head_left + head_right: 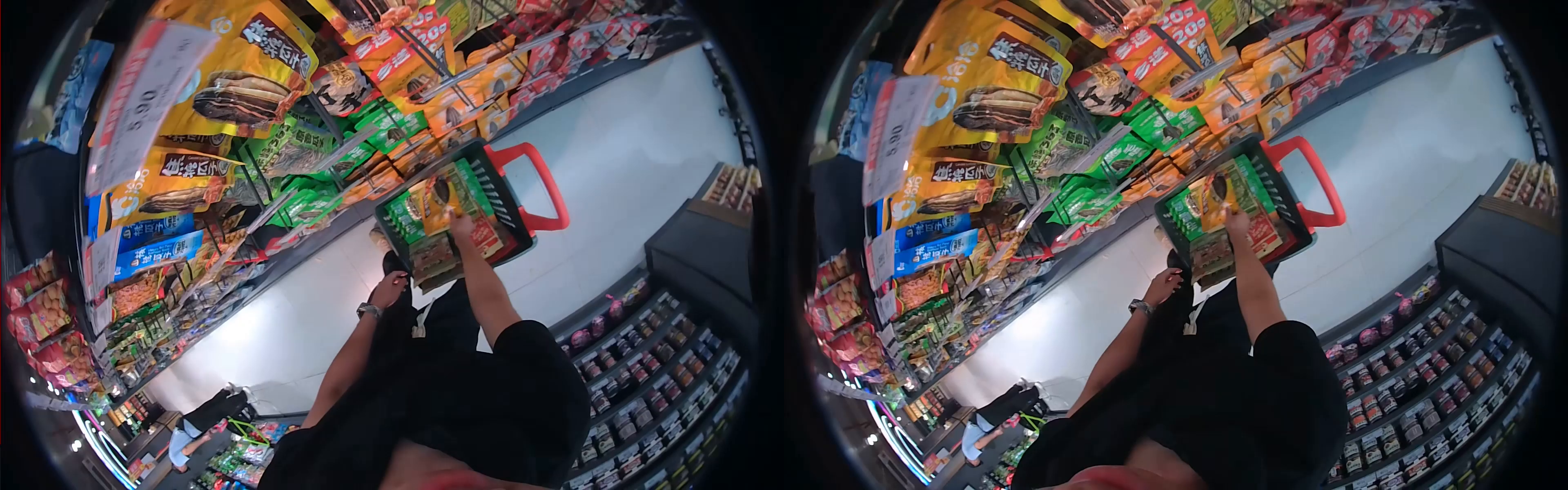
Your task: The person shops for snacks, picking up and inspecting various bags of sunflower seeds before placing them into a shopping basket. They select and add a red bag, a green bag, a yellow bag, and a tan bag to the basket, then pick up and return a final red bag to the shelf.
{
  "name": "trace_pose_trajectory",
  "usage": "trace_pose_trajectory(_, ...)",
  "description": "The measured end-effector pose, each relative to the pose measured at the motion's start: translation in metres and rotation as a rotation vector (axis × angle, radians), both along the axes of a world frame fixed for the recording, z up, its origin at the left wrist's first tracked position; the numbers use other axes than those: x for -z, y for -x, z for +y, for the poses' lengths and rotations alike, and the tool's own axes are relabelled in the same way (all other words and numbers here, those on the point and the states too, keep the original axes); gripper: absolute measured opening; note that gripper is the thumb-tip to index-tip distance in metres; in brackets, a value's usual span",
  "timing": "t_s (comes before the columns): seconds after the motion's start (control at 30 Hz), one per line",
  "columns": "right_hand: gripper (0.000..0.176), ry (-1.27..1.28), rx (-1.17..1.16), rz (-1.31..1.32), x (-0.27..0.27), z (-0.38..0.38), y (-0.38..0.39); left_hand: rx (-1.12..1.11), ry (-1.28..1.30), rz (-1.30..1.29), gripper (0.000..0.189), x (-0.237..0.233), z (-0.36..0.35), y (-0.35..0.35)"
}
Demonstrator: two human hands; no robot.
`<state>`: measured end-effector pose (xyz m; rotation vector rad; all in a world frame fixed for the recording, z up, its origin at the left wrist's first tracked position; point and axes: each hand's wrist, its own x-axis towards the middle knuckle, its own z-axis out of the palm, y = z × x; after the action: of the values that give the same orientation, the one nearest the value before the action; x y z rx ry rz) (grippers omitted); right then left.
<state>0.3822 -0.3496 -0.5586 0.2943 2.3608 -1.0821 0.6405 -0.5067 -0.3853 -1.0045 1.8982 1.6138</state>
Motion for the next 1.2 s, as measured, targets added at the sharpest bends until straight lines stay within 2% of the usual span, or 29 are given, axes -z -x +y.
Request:
trace_pose_trajectory(0.03, 0.042, -0.005, -0.019, -0.060, -0.028, -0.003, 0.008, 0.006, 0.002, 0.014, 0.037, -0.002, 0.004, 0.006)
trace_pose_trajectory(0.07, 0.041, 0.081, -0.046, 0.010, -0.041, -0.001, 0.009, 0.080, 0.023, 0.040, 0.037, 0.002, 0.009, 0.010)
trace_pose_trajectory(0.17, 0.038, 0.205, -0.216, 0.276, -0.074, 0.015, 0.008, 0.012, 0.081, 0.122, 0.037, 0.018, 0.025, 0.022)
trace_pose_trajectory(0.23, 0.039, 0.271, -0.282, 0.174, -0.114, 0.034, 0.011, 0.005, 0.078, 0.187, 0.037, 0.007, 0.029, 0.041)
trace_pose_trajectory(0.3, 0.035, 0.328, -0.436, 0.100, -0.151, 0.063, 0.018, -0.133, -0.019, 0.084, 0.041, -0.025, 0.031, 0.058)
trace_pose_trajectory(0.33, 0.035, 0.319, -0.450, 0.124, -0.175, 0.075, 0.021, -0.149, 0.112, 0.138, 0.043, -0.006, 0.029, 0.059)
trace_pose_trajectory(0.4, 0.029, 0.618, -0.357, -0.013, -0.221, 0.094, 0.024, -0.227, 0.240, 0.273, 0.055, -0.005, 0.027, 0.065)
trace_pose_trajectory(0.43, 0.029, 0.619, -0.373, 0.009, -0.236, 0.103, 0.026, -0.283, 0.320, 0.328, 0.059, -0.014, 0.025, 0.072)
trace_pose_trajectory(0.47, 0.027, 0.758, -0.286, -0.187, -0.248, 0.113, 0.026, -0.294, 0.325, 0.347, 0.059, -0.030, 0.022, 0.079)
trace_pose_trajectory(0.5, 0.026, 0.890, -0.194, -0.392, -0.262, 0.118, 0.027, -0.320, 0.214, 0.354, 0.061, -0.053, 0.019, 0.083)
trace_pose_trajectory(0.53, 0.027, 0.989, -0.129, -0.451, -0.288, 0.119, 0.027, -0.345, 0.105, 0.359, 0.064, -0.070, 0.016, 0.086)
trace_pose_trajectory(0.57, 0.027, 0.991, -0.147, -0.447, -0.298, 0.119, 0.031, -0.356, 0.110, 0.371, 0.064, -0.076, 0.011, 0.087)
trace_pose_trajectory(0.63, 0.029, 0.957, -0.199, -0.487, -0.314, 0.116, 0.039, -0.364, -0.572, 0.387, 0.061, -0.088, 0.004, 0.083)
trace_pose_trajectory(0.67, 0.030, 0.936, -0.220, -0.473, -0.310, 0.109, 0.045, -0.240, -0.509, 0.408, 0.053, -0.109, 0.009, 0.082)
trace_pose_trajectory(0.7, 0.030, 0.938, -0.235, -0.473, -0.312, 0.103, 0.052, -0.249, -0.501, 0.418, 0.053, -0.123, 0.009, 0.079)
trace_pose_trajectory(0.77, 0.035, 0.836, -0.280, -0.529, -0.317, 0.090, 0.065, -0.014, -0.498, 0.240, 0.043, -0.136, 0.005, 0.068)
trace_pose_trajectory(0.8, 0.035, 0.842, -0.292, -0.529, -0.322, 0.086, 0.069, -0.060, -0.628, 0.294, 0.036, -0.134, 0.007, 0.065)
trace_pose_trajectory(0.83, 0.047, 0.993, -0.324, -0.647, -0.327, 0.084, 0.072, -0.068, -0.619, 0.299, 0.036, -0.134, 0.008, 0.058)
trace_pose_trajectory(0.9, 0.074, 1.289, -0.388, -0.894, -0.345, 0.078, 0.073, -0.280, -0.600, 0.365, 0.036, -0.140, 0.012, 0.045)
trace_pose_trajectory(0.93, 0.096, 1.309, -0.474, -0.841, -0.355, 0.074, 0.073, -0.332, -0.641, 0.395, 0.037, -0.138, 0.010, 0.038)
trace_pose_trajectory(0.97, 0.096, 1.308, -0.492, -0.845, -0.359, 0.071, 0.071, -0.342, -0.633, 0.406, 0.037, -0.139, 0.012, 0.032)
trace_pose_trajectory(1.03, 0.109, 1.648, -0.294, -1.060, -0.364, 0.069, 0.061, -0.592, -0.687, 0.461, 0.035, -0.138, 0.017, 0.022)
trace_pose_trajectory(1.1, 0.110, 1.669, -0.326, -1.022, -0.362, 0.066, 0.047, -0.667, -0.687, 0.520, 0.033, -0.127, 0.016, 0.016)
trace_pose_trajectory(1.17, 0.109, 1.717, -0.253, -0.856, -0.371, 0.055, 0.016, -0.802, -0.713, 0.613, 0.031, -0.124, 0.010, 0.018)
trace_pose_trajectory(1.2, 0.098, 1.709, -0.262, -0.757, -0.381, 0.049, 0.004, -0.781, -0.657, 0.644, 0.030, -0.129, 0.008, 0.024)
